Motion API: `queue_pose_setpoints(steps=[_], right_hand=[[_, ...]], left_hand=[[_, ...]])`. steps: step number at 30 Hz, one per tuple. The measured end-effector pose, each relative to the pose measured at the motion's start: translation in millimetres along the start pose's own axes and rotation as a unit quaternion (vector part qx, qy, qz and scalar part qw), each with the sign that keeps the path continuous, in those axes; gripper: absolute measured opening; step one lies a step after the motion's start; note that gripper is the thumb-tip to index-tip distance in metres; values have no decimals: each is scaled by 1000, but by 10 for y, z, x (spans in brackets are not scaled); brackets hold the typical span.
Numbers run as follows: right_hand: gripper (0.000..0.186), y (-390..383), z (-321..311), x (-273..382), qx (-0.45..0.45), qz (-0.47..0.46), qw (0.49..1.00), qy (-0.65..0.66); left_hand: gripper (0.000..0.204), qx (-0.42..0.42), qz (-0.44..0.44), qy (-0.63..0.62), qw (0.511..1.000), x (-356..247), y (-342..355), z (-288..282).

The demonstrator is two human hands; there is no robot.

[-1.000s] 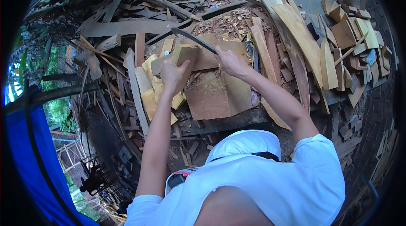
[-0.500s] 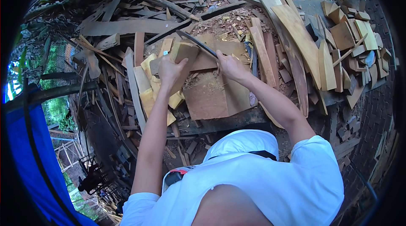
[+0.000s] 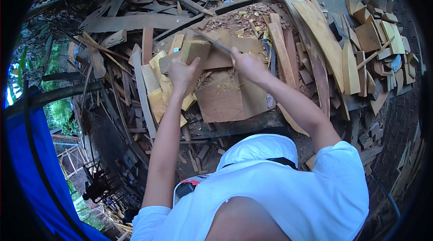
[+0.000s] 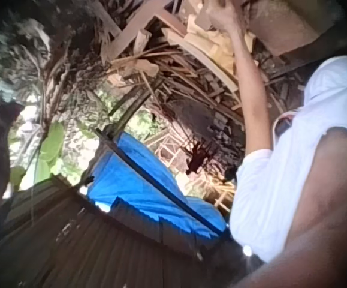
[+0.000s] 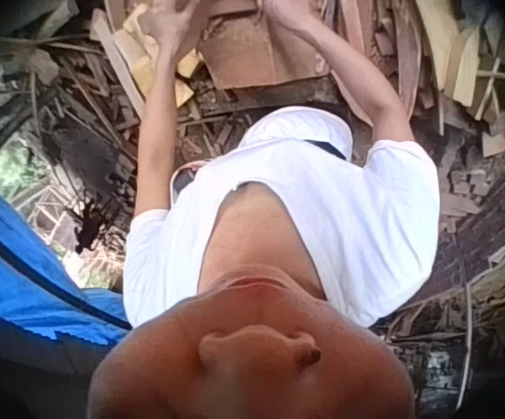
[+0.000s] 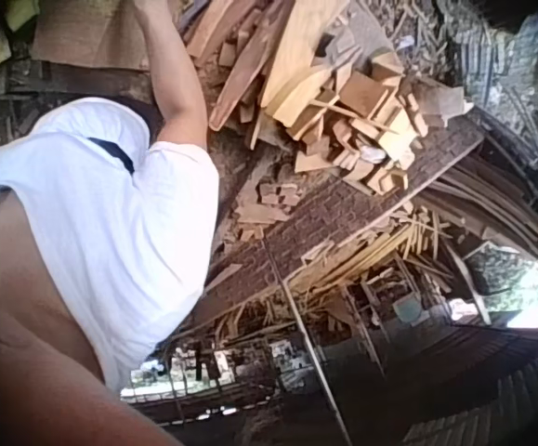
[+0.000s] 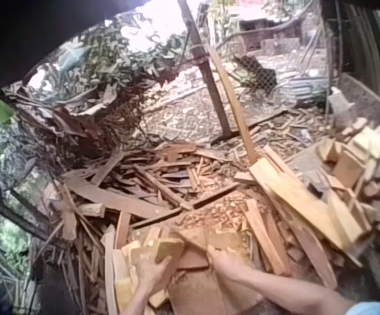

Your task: The person carves and shapes a piece of wood using a curved blade, shaving its edges while holding and turning the wooden block by hand.

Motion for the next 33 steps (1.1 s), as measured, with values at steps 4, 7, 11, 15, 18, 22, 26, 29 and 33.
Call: queue_pose_setpoints(steps=[4, 7, 11, 15, 18, 22, 26, 29, 33], right_hand=[[22, -23, 146, -106, -62, -66, 995, 38], [21, 20, -78, 135, -24, -40, 997, 67], [23, -93, -637, 698, -112, -105, 980, 125], [20, -132, -631, 770, -144, -127, 974, 122], [17, 3, -81, 54, -42, -32, 999, 1], [18, -48, -68, 9, -35, -55, 998, 16], [20, -48, -336, 324, -92, -87, 991, 42], [19, -211, -807, 864, -136, -120, 978, 106], [16, -316, -741, 964, -181, -128, 972, 82]], left_hand=[[32, -12, 8, 74, 997, 59, -21, -10], [33, -30, 23, 13, 999, 121, -51, -15], [33, -17, -22, 57, 998, 59, -58, -30], [33, -24, -20, 58, 998, 136, -67, -10], [33, -12, -13, 54, 998, 57, 4, -5], [34, -20, 23, 53, 998, 81, -22, -27], [33, -8, -27, 37, 999, 173, -11, 14], [33, 2, -66, -11, 998, 304, -13, 74], [32, -18, -94, 62, 993, 127, -78, 21]])
Point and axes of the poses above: each hand's wrist, its own y-axis towards the middle knuckle, its own z-axis out of the palm, x = y × z, the point moved 4 cm from there along y, towards the middle knuckle, and after that the axes turned 2 degrees about -x, right-handed, at the moved point
